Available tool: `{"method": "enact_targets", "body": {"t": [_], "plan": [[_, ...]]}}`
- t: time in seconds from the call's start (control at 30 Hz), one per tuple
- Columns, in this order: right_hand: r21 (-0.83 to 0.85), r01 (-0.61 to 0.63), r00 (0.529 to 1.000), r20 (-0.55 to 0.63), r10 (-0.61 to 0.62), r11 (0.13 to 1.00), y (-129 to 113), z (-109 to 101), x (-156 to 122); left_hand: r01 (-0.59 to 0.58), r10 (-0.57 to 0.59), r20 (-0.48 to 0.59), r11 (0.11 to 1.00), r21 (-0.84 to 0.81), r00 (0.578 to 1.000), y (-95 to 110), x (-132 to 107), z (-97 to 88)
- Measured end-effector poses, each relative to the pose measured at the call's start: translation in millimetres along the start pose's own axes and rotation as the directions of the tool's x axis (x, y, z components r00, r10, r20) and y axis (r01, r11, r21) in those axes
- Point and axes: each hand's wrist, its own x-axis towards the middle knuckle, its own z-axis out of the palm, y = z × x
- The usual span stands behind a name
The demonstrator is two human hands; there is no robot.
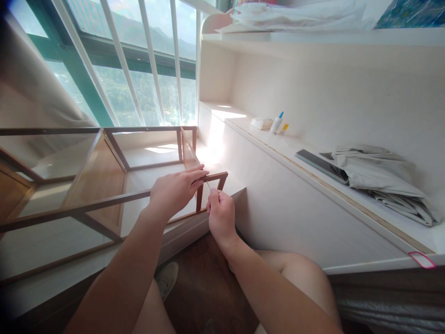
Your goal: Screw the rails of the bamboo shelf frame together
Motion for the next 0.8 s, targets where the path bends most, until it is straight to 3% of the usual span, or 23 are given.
{"method": "enact_targets", "body": {"t": [0.2, 0.27, 0.43, 0.5, 0.57, 0.63, 0.73, 0.8], "plan": [[-0.273, 0.115, 0.993, 0.017, -0.115, 0.955, -4.3, -6.7, 5.0, -0.016, 0.017, -0.015, 1.000, 0.020, 1.000, 0.1, -0.1, -0.3], [-0.418, 0.192, 0.981, 0.054, -0.187, 0.888, -6.7, -10.8, 6.8, -0.002, 0.002, -0.004, 1.000, 0.021, 1.000, 1.0, -0.2, -1.2], [-0.710, 0.341, 0.933, 0.173, -0.317, 0.616, -11.4, -20.0, 9.5, 0.008, -0.008, 0.004, 1.000, 0.021, 1.000, 2.4, -0.3, -2.3], [-0.733, 0.344, 0.930, 0.181, -0.320, 0.586, -11.2, -21.5, 10.2, -0.001, 0.001, -0.007, 1.000, 0.021, 1.000, 1.9, -0.3, -1.9], [-0.692, 0.324, 0.941, 0.164, -0.297, 0.645, -9.5, -20.7, 10.4, -0.008, 0.009, -0.014, 1.000, 0.019, 1.000, 1.0, -0.4, -1.1], [-0.567, 0.266, 0.963, 0.130, -0.234, 0.780, -7.0, -17.4, 9.7, -0.017, 0.017, -0.020, 1.000, 0.016, 1.000, 0.2, -0.5, -0.2], [-0.215, 0.071, 0.995, 0.083, -0.054, 0.974, -4.5, -8.6, 6.3, -0.025, 0.026, -0.028, 1.000, 0.019, 0.999, -0.5, -0.6, 0.8], [0.071, -0.108, 0.992, 0.077, 0.102, 0.992, -5.7, -2.1, 2.9, -0.023, 0.023, -0.028, 1.000, 0.021, 0.999, -0.5, -0.6, 1.0]]}}
